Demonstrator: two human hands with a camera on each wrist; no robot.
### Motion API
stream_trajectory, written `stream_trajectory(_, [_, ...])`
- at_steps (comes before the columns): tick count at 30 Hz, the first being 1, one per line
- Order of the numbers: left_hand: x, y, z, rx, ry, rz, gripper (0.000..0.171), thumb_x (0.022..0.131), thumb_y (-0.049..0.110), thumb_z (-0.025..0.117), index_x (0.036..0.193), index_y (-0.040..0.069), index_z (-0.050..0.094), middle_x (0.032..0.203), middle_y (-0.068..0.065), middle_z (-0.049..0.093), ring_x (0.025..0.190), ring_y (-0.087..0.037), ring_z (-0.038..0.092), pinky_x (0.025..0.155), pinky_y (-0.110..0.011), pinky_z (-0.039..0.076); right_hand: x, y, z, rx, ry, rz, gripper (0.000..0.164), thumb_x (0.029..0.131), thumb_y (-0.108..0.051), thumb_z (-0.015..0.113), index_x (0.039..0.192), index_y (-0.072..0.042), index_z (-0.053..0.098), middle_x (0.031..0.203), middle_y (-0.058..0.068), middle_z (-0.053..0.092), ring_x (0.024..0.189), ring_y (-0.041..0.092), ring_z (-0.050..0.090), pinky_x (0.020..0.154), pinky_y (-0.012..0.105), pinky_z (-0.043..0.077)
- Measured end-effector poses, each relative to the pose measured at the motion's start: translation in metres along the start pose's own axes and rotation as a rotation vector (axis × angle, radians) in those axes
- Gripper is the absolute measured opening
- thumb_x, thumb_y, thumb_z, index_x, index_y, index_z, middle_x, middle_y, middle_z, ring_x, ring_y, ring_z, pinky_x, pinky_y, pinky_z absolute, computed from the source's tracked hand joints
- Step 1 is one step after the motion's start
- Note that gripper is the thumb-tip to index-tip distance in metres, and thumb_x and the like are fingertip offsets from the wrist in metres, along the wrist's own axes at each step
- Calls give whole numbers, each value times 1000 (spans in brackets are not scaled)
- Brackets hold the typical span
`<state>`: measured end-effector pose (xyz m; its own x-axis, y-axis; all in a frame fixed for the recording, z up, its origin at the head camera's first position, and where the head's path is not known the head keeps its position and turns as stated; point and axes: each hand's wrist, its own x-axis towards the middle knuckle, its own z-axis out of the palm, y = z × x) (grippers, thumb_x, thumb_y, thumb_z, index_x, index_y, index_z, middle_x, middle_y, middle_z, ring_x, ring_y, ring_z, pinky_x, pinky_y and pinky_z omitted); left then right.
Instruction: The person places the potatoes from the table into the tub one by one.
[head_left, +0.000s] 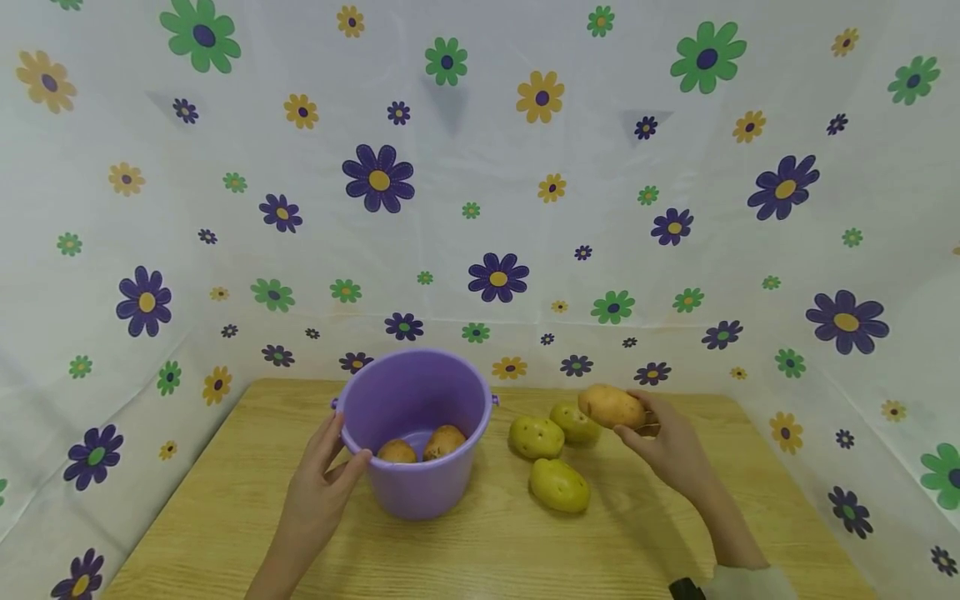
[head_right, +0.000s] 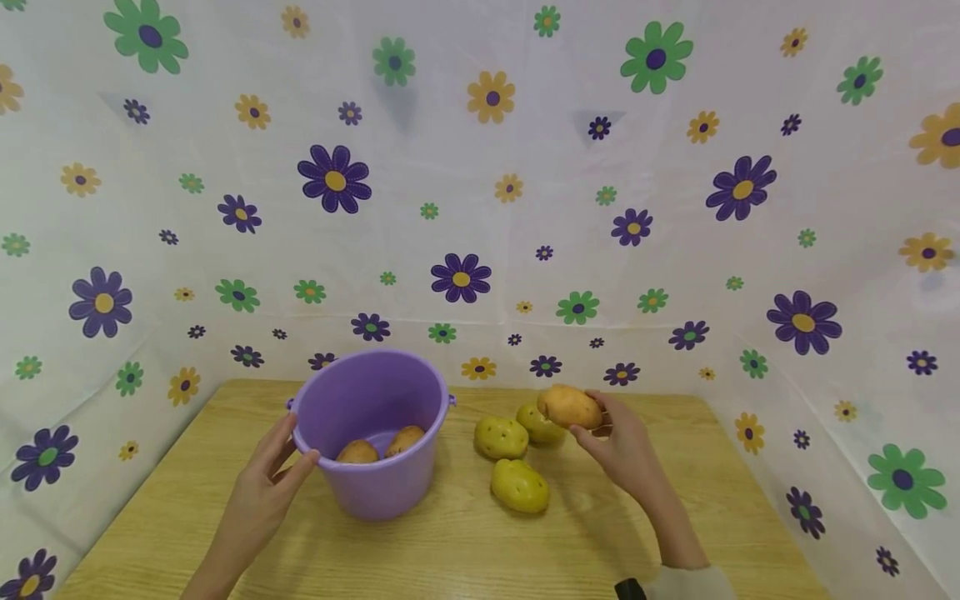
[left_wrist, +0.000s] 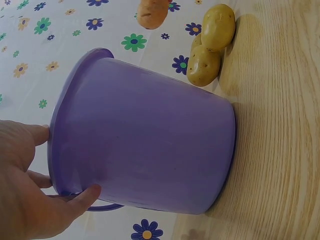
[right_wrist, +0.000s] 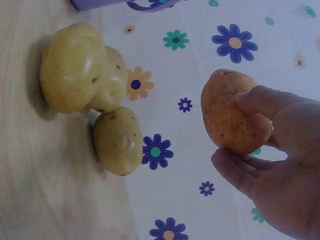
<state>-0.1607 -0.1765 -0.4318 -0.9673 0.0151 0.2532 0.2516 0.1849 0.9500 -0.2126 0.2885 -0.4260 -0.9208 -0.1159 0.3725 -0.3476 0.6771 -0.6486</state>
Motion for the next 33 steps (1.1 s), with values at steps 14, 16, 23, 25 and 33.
stream_trajectory(14, [2,-3,-1,-9,-3,9,73,105,17,64,162,-1,23,170,-18,12,150,-43,28,102,-13,47,13,-25,-25,-44,9,-26,56,99,-15,72,145,6,48,126,27,61,101,37,68,83,33,63])
stream_trajectory(16, [2,-3,-1,-16,-4,13,73,105,16,64,162,-2,23,170,-19,11,150,-44,28,102,-13,47,13,-27,-27,-47,9,-27,57,99,-16,73,146,6,48,125,27,62,100,37,69,82,29,62])
stream_trajectory(23, [1,-3,-1,-11,-9,16,74,104,17,64,162,-3,21,170,-19,12,150,-44,29,103,-13,47,12,-27,-27,-44,16,-37,56,99,-15,73,145,6,49,124,26,63,99,35,69,81,16,57])
stream_trajectory(25, [1,-2,-1,-7,-9,12,74,105,17,64,162,-2,21,170,-19,11,150,-44,28,102,-13,46,12,-27,-27,-45,16,-43,56,98,-14,73,145,6,50,123,26,63,98,35,69,80,16,57])
stream_trajectory(33, [1,-3,-2,5,-14,-8,74,105,17,64,163,0,20,170,-18,10,151,-43,27,102,-11,46,12,-28,-24,-49,16,-54,55,98,-14,74,144,5,51,123,25,63,97,33,69,80,17,58])
